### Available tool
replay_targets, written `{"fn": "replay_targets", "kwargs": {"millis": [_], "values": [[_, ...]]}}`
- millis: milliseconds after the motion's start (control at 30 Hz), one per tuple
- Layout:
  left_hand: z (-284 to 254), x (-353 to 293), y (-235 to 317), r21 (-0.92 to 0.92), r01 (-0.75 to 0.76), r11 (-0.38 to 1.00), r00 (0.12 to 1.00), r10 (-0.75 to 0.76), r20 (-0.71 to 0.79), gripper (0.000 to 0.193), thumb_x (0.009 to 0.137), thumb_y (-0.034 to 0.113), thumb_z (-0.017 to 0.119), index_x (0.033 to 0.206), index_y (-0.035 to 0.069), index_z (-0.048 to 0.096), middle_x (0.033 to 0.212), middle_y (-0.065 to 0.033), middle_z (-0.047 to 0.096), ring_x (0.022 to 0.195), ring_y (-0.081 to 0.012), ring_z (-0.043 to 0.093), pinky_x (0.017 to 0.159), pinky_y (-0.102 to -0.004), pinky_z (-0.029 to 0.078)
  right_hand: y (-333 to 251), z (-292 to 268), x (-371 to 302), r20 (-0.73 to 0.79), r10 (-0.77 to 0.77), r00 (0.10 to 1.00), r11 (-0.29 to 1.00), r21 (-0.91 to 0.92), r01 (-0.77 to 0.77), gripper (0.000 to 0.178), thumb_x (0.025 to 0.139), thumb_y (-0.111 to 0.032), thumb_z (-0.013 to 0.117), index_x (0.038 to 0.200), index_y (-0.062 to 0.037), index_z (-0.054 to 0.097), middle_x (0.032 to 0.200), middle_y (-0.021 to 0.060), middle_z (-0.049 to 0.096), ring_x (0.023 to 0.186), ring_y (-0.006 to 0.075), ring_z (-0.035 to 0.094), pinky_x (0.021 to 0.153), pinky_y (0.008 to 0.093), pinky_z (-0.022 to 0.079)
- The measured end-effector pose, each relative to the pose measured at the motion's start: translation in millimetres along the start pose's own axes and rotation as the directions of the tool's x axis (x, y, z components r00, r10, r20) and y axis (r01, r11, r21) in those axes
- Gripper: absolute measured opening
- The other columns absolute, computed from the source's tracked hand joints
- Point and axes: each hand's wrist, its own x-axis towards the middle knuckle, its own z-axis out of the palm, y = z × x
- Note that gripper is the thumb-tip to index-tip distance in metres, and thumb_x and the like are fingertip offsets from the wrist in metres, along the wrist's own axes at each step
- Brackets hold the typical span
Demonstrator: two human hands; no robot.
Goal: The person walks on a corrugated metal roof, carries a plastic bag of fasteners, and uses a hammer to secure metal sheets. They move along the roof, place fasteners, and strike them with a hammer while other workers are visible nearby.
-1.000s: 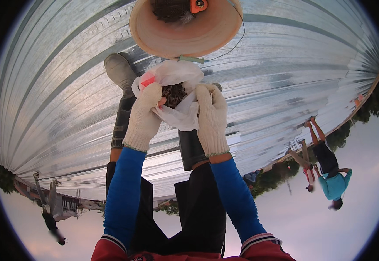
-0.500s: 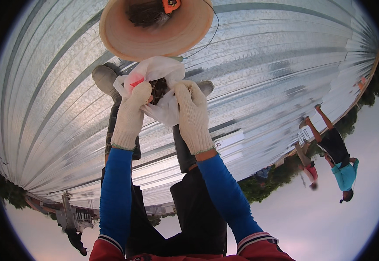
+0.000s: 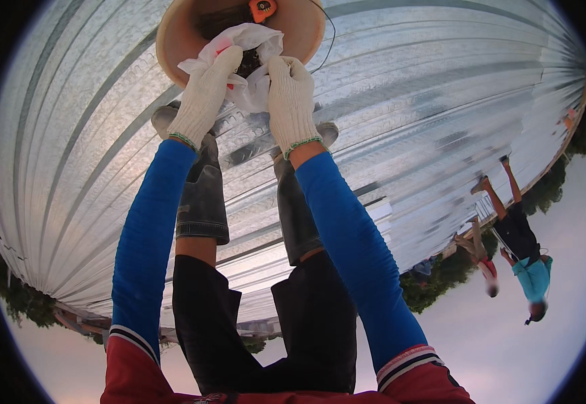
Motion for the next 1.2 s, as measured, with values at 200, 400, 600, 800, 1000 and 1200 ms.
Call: {"fn": "replay_targets", "kwargs": {"millis": [200,400,600,800,1000,1200], "values": [[-8,51,4,0.138,-0.094,0.986,0.994,0.102,-0.049,0.075,0.093,0.057,0.074,0.143,0.003,0.062,0.115,-0.0113,0.071,0.106,-0.0202,0.067,0.09,-0.0345,0.054,2,37,45,-0.053,-0.106,0.993,0.994,0.026,0.108,0.035,0.099,-0.032,0.066,0.107,0.0019,0.071,0.092,0.0059,0.067,0.08,0.0152,0.061,0.07,0.0311,0.052],[19,8,-11,-0.037,-0.12,0.992,0.989,0.117,-0.089,0.051,0.101,0.037,0.068,0.136,0.001,0.067,0.097,-0.0085,0.074,0.084,-0.0143,0.071,0.07,-0.031,0.056,-2,5,10,-0.13,-0.005,0.992,1.0,-0.031,0.001,0.029,0.102,-0.027,0.066,0.109,0.001,0.069,0.096,0.0051,0.068,0.085,0.013,0.065,0.074,0.0303,0.054],[37,-20,-28,-0.146,-0.009,0.989,1.0,0.006,-0.021,0.05,0.102,0.038,0.07,0.137,0.002,0.067,0.1,-0.006,0.072,0.084,-0.0115,0.067,0.073,-0.0295,0.055,-20,-39,-31,-0.067,0.111,0.992,0.993,-0.03,-0.113,0.023,0.107,-0.023,0.063,0.112,-0.001,0.065,0.098,0.0038,0.066,0.087,0.0099,0.065,0.076,0.0271,0.054],[40,-15,-19,-0.212,0.045,0.976,0.999,-0.051,-0.02,0.058,0.1,0.046,0.072,0.136,0.001,0.066,0.1,-0.0061,0.072,0.089,-0.0108,0.066,0.076,-0.0298,0.054,-30,-41,-40,-0.022,0.149,0.989,0.987,0.069,-0.147,0.026,0.109,-0.024,0.064,0.116,0.0014,0.064,0.099,0.0052,0.067,0.085,0.0094,0.067,0.073,0.0261,0.057],[10,-11,-6,-0.194,0.174,0.966,0.985,-0.169,0.038,0.049,0.102,0.052,0.072,0.124,0.008,0.066,0.098,0.0045,0.061,0.089,-0.0048,0.056,0.077,-0.0249,0.046,-46,-26,-52,0.011,0.15,0.989,0.987,0.057,-0.15,0.028,0.108,-0.026,0.067,0.116,0.0016,0.066,0.096,0.0044,0.068,0.082,0.0087,0.068,0.071,0.0238,0.059],[-7,-11,-17,-0.329,0.164,0.93,0.984,-0.18,-0.017,0.059,0.102,0.046,0.069,0.143,0.005,0.054,0.099,0.0002,0.06,0.087,-0.0084,0.057,0.075,-0.0268,0.049,-50,-21,-64,0.076,0.163,0.984,0.984,0.053,-0.167,0.027,0.108,-0.028,0.067,0.115,-0.002,0.068,0.095,0.0033,0.068,0.082,0.0075,0.068,0.07,0.0235,0.06]]}}
